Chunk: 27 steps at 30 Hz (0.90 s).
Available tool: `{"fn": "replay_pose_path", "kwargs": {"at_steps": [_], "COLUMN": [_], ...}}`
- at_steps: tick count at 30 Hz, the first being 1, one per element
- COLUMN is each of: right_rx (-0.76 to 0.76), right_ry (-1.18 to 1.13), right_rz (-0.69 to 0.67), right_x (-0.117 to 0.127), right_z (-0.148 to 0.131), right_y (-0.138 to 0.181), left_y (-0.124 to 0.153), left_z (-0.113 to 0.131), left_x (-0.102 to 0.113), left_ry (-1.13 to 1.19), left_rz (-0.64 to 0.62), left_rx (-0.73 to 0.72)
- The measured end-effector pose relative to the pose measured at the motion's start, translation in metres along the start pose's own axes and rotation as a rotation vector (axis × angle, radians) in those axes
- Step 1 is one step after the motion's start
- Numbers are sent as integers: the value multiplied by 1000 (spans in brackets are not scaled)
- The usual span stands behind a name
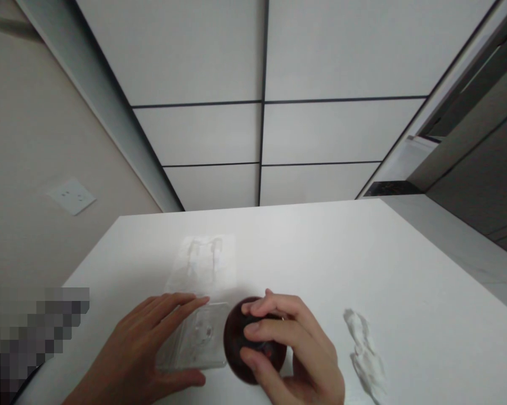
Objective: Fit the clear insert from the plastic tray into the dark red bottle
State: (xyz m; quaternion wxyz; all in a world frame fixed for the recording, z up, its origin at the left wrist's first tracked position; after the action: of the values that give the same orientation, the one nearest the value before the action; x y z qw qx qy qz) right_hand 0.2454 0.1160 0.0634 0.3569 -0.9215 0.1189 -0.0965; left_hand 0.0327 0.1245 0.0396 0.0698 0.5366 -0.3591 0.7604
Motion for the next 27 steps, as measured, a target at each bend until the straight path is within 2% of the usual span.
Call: {"fn": "replay_pose_path", "kwargs": {"at_steps": [3, 7, 11, 15, 16, 19, 21, 27], "right_rx": [-20, -80, -94, -187, -182, -125, -143, -256], "right_ry": [-46, -165, -77, -194, -184, -59, -52, -201], "right_rz": [-19, 70, 14, 68, 55, -116, -176, -91], "right_x": [-4, 2, -2, 2, 1, -9, -13, -16], "right_z": [3, 7, 10, 19, 19, 13, 11, 15], "right_y": [1, -3, -5, -1, -1, 0, -1, -5], "left_y": [2, 3, -1, -3, -3, -4, -5, -9], "left_z": [1, 0, 5, 6, 6, 6, 8, 9], "left_x": [-1, -1, 2, 3, 3, 3, 3, 3], "left_ry": [2, -23, -32, -48, -50, -45, -35, -36], "left_rz": [10, 38, 21, 17, 19, 14, 12, -18], "left_rx": [-5, 19, -31, -29, -19, -19, -35, -14]}}
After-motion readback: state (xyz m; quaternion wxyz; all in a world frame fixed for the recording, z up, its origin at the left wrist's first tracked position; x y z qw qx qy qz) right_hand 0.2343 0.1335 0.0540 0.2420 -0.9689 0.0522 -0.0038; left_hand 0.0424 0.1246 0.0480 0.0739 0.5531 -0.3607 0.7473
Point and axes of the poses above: each hand's wrist, its own y-axis away from the middle knuckle, its own x-axis out of the back of the hand, z = x × y, the point moved 9 cm from there along -y, towards the middle knuckle, and after that the axes turned 8 degrees about z, right-handed, at the moved point
